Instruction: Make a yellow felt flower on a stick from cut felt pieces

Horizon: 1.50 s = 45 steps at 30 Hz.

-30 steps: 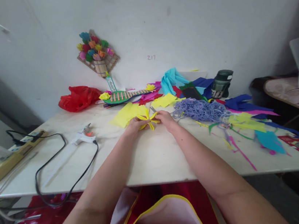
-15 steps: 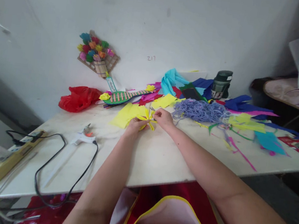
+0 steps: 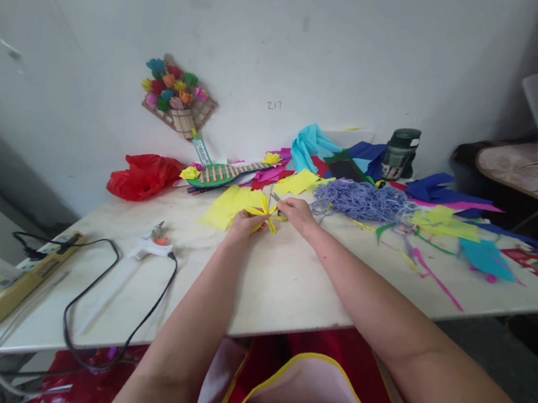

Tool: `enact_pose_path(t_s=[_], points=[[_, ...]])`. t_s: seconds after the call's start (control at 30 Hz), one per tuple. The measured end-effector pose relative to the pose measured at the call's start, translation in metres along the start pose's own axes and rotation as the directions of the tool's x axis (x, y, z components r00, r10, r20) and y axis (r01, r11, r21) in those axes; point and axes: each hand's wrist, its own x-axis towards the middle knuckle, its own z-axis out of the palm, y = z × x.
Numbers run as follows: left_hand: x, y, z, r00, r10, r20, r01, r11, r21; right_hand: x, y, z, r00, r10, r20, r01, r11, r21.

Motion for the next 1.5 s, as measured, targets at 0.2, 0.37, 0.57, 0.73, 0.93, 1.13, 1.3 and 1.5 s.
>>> enact_pose_path(t_s=[0.2,0.37,0.57,0.73,0.93,1.13,1.3,1.5], points=[[-0.001,0.001,0.000,1.000,0.004,0.001,-0.004,1.000,0.005,0.002,0.003,0.002,0.999,0.037,-0.004,-0.036,0.989,0.143],[-0.002,0.003,0.001,1.000,-0.007,-0.005,0.007,1.000,0.003,0.000,0.000,0.002,0.996,0.083,0.023,-0.086,0.957,0.279],[-0.002,0.003,0.001,1.000,-0.003,-0.010,0.003,1.000,-0.001,-0.001,-0.003,0.001,0.995,0.096,0.039,-0.104,0.930,0.352],[-0.002,0.002,0.001,1.000,0.018,-0.020,-0.019,1.000,-0.006,-0.004,-0.007,0.001,0.993,0.104,0.056,-0.118,0.911,0.396],[-0.003,0.003,0.002,1.000,0.022,-0.007,-0.022,1.000,-0.005,-0.006,-0.010,0.001,0.988,0.141,0.059,-0.153,0.895,0.419],[-0.002,0.001,0.001,0.999,0.029,-0.013,-0.029,1.000,-0.003,-0.007,-0.011,0.002,0.984,0.170,0.049,-0.175,0.890,0.420],[-0.002,0.001,0.003,0.999,0.050,0.021,-0.051,0.998,0.041,-0.005,-0.011,0.005,0.977,0.207,0.042,-0.204,0.872,0.444],[-0.001,-0.003,0.005,0.990,0.096,0.107,-0.103,0.993,0.054,-0.005,-0.011,0.005,0.968,0.249,0.035,-0.235,0.847,0.478]])
